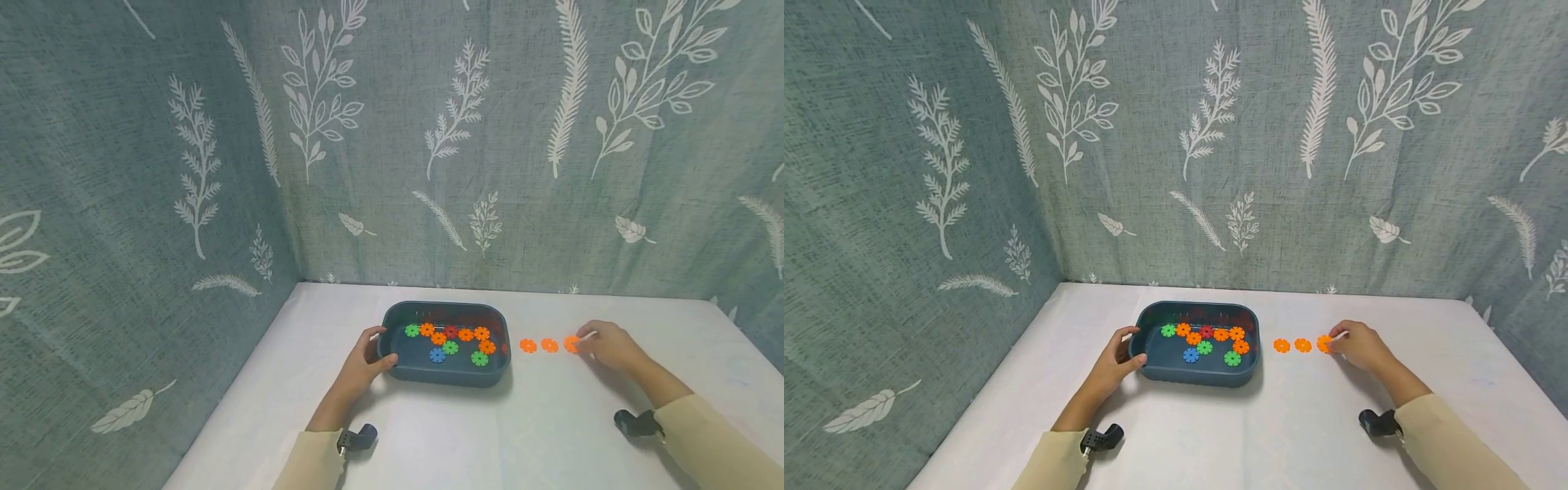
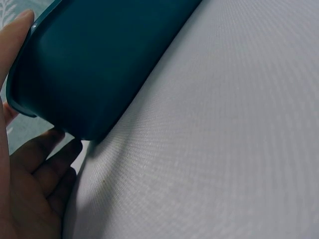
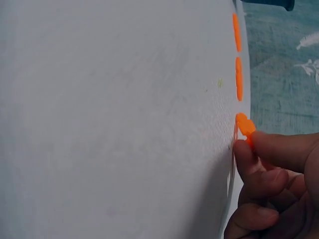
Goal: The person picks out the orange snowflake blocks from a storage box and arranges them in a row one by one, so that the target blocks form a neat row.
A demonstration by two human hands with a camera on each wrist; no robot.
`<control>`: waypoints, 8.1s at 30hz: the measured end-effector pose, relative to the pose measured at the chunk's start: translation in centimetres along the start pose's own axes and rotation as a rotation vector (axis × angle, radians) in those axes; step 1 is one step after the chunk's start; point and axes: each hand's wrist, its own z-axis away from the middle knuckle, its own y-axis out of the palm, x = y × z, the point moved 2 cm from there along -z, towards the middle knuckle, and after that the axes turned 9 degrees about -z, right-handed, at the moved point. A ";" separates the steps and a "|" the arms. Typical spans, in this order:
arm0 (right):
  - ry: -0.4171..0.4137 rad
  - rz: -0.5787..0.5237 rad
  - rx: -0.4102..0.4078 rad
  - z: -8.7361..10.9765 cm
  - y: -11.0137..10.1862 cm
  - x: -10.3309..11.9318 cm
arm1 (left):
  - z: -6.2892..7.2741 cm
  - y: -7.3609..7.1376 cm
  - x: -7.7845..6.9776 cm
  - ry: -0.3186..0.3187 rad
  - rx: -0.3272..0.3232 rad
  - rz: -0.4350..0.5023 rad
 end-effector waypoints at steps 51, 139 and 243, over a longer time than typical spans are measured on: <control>0.017 0.343 0.108 -1.1 -0.5 2.9 | 0.4 -0.3 -0.9 -0.017 0.003 -0.022; -0.260 0.451 0.160 -5.7 18.4 17.8 | 1.7 -1.3 -3.7 0.011 0.062 -0.018; -0.136 0.130 0.054 -0.2 -0.6 3.7 | 0.6 -0.4 -0.7 0.012 0.017 -0.023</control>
